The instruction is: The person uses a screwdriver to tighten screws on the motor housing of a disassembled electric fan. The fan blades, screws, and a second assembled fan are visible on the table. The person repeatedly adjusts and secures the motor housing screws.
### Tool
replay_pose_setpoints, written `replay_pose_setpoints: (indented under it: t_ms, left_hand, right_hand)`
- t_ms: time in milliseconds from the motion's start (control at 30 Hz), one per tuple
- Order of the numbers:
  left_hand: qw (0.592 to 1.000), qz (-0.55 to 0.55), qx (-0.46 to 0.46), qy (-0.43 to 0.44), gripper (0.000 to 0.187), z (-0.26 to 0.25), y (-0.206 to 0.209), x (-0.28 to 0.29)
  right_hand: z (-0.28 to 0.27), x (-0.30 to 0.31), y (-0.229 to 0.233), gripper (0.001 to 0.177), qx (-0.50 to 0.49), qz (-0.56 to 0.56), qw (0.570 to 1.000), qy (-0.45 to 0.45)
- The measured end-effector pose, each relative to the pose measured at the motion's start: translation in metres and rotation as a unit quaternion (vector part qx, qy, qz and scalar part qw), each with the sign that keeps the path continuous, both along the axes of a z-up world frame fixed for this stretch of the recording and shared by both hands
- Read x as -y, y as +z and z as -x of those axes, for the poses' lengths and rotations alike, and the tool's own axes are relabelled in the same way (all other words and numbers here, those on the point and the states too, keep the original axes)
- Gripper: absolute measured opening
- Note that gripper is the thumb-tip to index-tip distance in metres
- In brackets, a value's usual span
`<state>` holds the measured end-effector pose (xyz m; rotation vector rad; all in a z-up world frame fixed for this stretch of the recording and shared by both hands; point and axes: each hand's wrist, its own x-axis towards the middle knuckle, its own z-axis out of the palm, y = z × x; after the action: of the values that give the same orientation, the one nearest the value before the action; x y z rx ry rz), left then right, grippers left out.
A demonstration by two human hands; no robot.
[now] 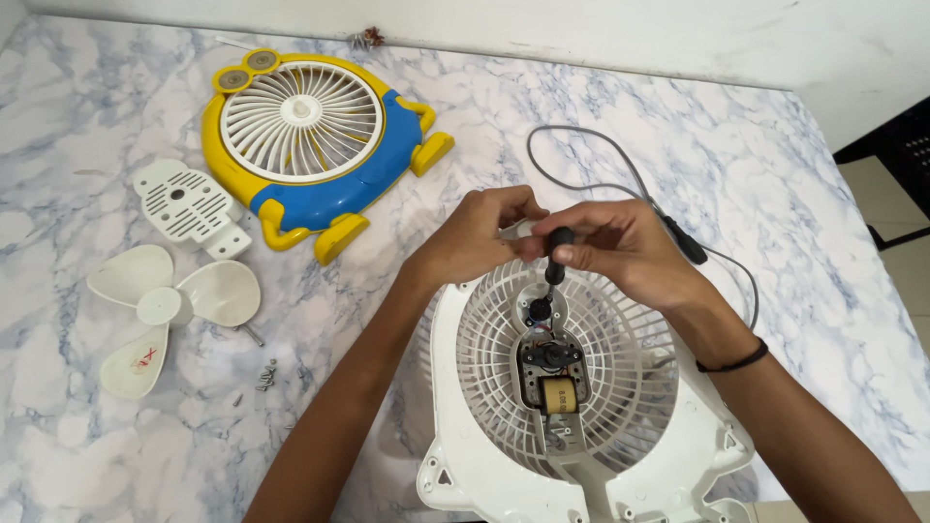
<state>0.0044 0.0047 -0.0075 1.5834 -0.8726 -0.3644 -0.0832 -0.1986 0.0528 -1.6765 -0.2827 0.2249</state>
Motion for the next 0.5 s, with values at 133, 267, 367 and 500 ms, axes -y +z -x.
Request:
replay_pose_setpoints:
  t_ms: [133,267,367,500]
  left_hand:
    - [1.0,-0.02,0.006,0.014,0.03,-0.001,-0.005,0.002]
    - [0.999,0.009,0.046,0.008,0.029,-0.004,-0.009,0.001]
    - [0.999,-0.003,0.052,0.016,0.029,-0.004,-0.009,0.003]
    - [0.998,-0.03,0.041,0.028,0.028,-0.001,-0.007,0.0]
  right_hand:
    - [-0.004,0.007,-0.009,0.028,0.024,-0.01,0.999,-0.039]
    - [-0.007,0.012,-0.015,0.049,0.008,-0.016,0.999,-0.044]
    - [-0.005,0.008,-0.018,0.051,0.025,-0.051,0.997,0.051]
    - [0.004,-0.007,-0.013,0.027,0.04,0.009,0.997,0.064]
